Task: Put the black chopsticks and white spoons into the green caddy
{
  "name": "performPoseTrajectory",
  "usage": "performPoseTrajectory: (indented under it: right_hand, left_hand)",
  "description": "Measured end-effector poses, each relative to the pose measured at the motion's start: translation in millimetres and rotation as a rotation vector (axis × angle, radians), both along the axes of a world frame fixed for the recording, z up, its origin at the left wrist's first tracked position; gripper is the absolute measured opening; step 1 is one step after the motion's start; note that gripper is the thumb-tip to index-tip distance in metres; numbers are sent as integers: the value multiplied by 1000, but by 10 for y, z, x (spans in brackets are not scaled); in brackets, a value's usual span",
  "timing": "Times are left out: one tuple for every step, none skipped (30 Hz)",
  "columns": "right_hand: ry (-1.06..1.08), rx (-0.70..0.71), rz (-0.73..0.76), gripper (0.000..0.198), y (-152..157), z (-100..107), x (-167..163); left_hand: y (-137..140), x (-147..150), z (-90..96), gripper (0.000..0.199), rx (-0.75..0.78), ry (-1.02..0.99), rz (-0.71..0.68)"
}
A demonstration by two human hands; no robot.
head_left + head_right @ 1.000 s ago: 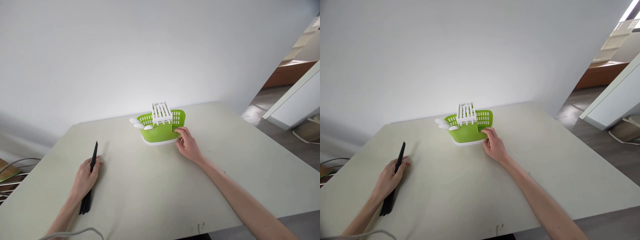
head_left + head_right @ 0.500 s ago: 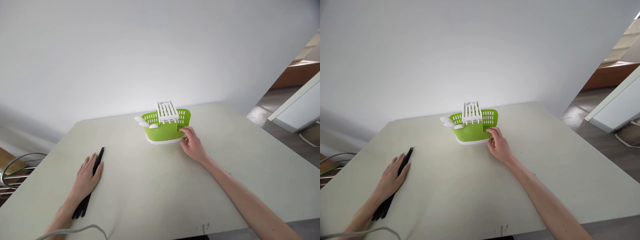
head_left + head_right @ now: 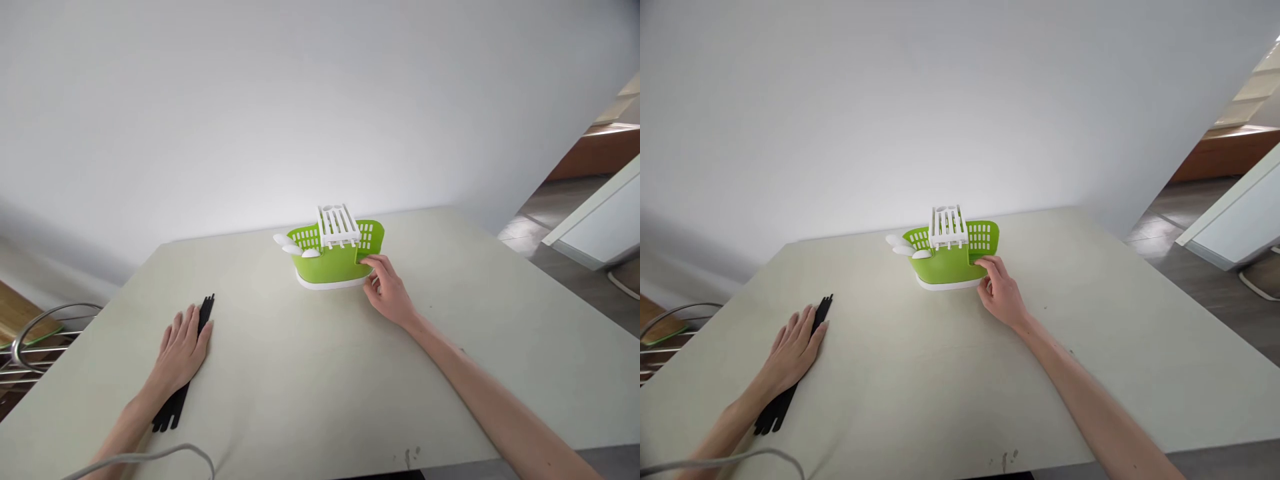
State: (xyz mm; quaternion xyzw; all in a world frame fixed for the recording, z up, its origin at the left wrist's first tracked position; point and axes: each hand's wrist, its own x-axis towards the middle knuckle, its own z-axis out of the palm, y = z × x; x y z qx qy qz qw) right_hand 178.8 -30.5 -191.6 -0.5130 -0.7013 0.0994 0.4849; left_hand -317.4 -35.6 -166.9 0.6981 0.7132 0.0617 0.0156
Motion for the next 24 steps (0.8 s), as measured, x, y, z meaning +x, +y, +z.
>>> performPoseTrajectory:
  right_hand:
    - [1, -1, 0, 42, 0, 0, -4]
    - [2, -1, 0, 42, 1, 1, -7]
    - [3, 0, 0, 42, 3, 2, -11]
    - [5, 1, 2, 42, 5, 3, -14]
    - [6, 1, 4, 42, 8, 4, -17]
    - [8, 2, 4, 42, 11, 4, -19]
    - [9, 3, 4, 43, 13, 4, -21]
    - [10, 4, 5, 43, 16, 2, -22]
    - [9, 5, 7, 43, 17, 0, -23]
    - [9, 7, 8, 43, 18, -3, -24]
    - [9, 9, 9, 43, 17, -5, -24]
    - [9, 11, 9, 42, 17, -7, -24]
    - [8, 12, 9, 42, 16, -9, -24]
    - [8, 10, 8, 42, 14, -9, -25]
    - [8, 8, 7, 42, 13, -8, -25]
    - [8, 6, 7, 42, 12, -6, -25]
    - [9, 4, 7, 42, 11, -3, -25]
    - [10, 3, 7, 42, 10, 0, -24]
    - [12, 1, 7, 42, 9, 5, -24]
    - [13, 0, 6, 41, 9, 9, -24]
    - [13, -1, 6, 41, 9, 14, -24]
    - [13, -2, 8, 41, 10, 18, -24]
    - [13, -1, 11, 41, 11, 21, -24]
    - [12, 2, 15, 41, 13, 24, -24]
  left_hand:
    - [6, -45, -9, 82, -2, 5, -23]
    - [14, -91, -18, 81, -6, 9, -45]
    - [24, -133, -23, 81, -11, 10, -60]
    - [35, -166, -20, 81, -14, 11, -65]
    - [44, -181, -7, 82, -9, 12, -59]
    - [51, -174, 21, 83, 6, 12, -54]
    - [54, -140, 65, 86, 31, 10, -57]
    - [52, -77, 127, 88, 63, 3, -76]
    - [45, 17, 206, 90, 96, -9, -108]
    - [35, 138, 298, 91, 125, -30, -160]
    - [22, 281, 400, 88, 147, -62, -202]
    - [10, 442, 506, 85, 158, -100, -236]
    - [0, 614, 612, 84, 162, -138, -270]
    - [-4, 791, 711, 83, 164, -172, -299]
    - [-1, 966, 801, 83, 177, -204, -326]
    - [10, 1135, 880, 84, 191, -233, -350]
    - [31, 1296, 946, 84, 194, -257, -372]
    - [63, 1446, 999, 86, 195, -280, -392]
    - [105, 1585, 1039, 87, 205, -297, -413]
    - [156, 1711, 1068, 88, 224, -316, -438]
    - [216, 1824, 1088, 89, 247, -335, -467]
    - [283, 1924, 1101, 90, 269, -349, -499]
    - [353, 2009, 1107, 89, 287, -358, -531]
    - [426, 2079, 1110, 88, 304, -360, -561]
